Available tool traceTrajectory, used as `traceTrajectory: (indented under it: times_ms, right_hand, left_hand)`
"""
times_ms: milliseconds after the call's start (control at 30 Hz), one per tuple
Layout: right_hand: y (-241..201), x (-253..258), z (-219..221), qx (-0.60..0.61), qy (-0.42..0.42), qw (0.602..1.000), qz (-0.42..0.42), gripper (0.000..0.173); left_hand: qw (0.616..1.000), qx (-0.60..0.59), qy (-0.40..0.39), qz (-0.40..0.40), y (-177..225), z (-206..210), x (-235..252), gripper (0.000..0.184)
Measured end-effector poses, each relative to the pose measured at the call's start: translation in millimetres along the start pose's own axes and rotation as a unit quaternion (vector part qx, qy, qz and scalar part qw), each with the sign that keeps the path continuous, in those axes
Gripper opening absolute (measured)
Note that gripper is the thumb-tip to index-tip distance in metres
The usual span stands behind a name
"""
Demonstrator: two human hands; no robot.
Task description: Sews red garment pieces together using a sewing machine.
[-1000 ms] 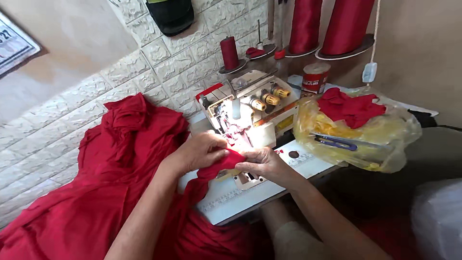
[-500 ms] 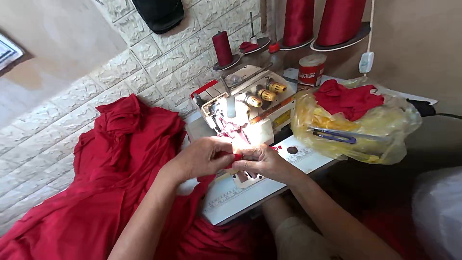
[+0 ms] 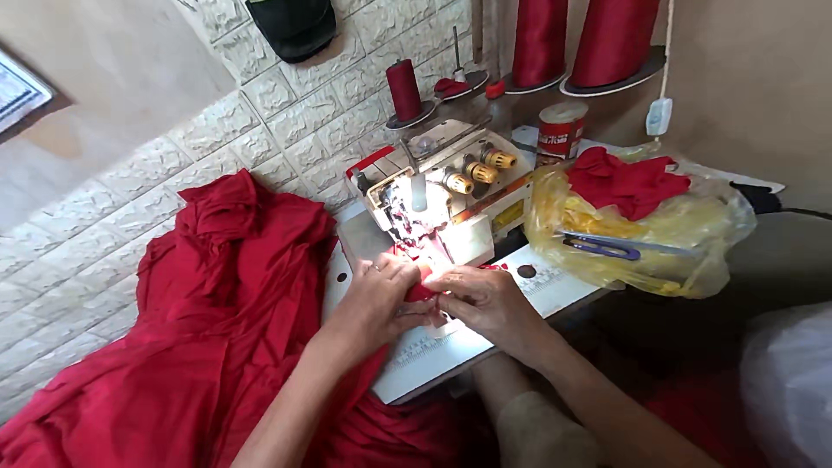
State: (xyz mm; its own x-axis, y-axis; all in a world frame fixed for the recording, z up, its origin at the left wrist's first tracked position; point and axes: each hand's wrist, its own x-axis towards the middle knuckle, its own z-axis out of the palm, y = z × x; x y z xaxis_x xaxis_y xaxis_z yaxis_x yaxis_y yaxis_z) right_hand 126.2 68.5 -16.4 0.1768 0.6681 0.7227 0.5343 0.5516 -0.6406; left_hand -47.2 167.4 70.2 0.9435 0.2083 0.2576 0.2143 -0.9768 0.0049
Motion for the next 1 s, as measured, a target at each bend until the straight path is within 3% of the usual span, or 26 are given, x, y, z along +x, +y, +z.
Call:
traceTrajectory:
  times_ms: [67,267,400,567,800,1000]
  right_hand:
    - [-0.1,-5.2,1.1,-0.005,0.011,1.0,0.007,0.021]
    - [9.6,-6.8,8.4,0.011,0.031,0.999,0.029,0.023]
    - [17.3,-0.9,15.3,-0.104,0.07,0.992,-0.005,0.021]
    - [12.1,4.5,21.1,-0.239,0.105,0.965,-0.03,0.022]
    - [11.0,5.6,23.2,-0.198,0.078,0.977,0.025,0.031]
    - [6.7,-6.5,24.7,-0.134,0.093,0.987,-0.004,0.028]
  left_hand:
    - [0.998,0.038,0.046,0.002,-0.4,13.4,-3.4,0.031]
    - [0.991,0.064,0.114,-0.032,1.5,27.0,-9.7,0.028]
    - [0.989,-0.003,0.134,-0.069,-0.2,31.3,-13.7,0.025]
    - [0.977,0.01,0.189,-0.102,2.2,41.0,-10.8,0.026]
    - [0.967,0.039,0.202,-0.149,5.4,43.5,-1.7,0.023]
    - [0.959,0.027,0.174,-0.223,-8.0,40.6,3.6,0.026]
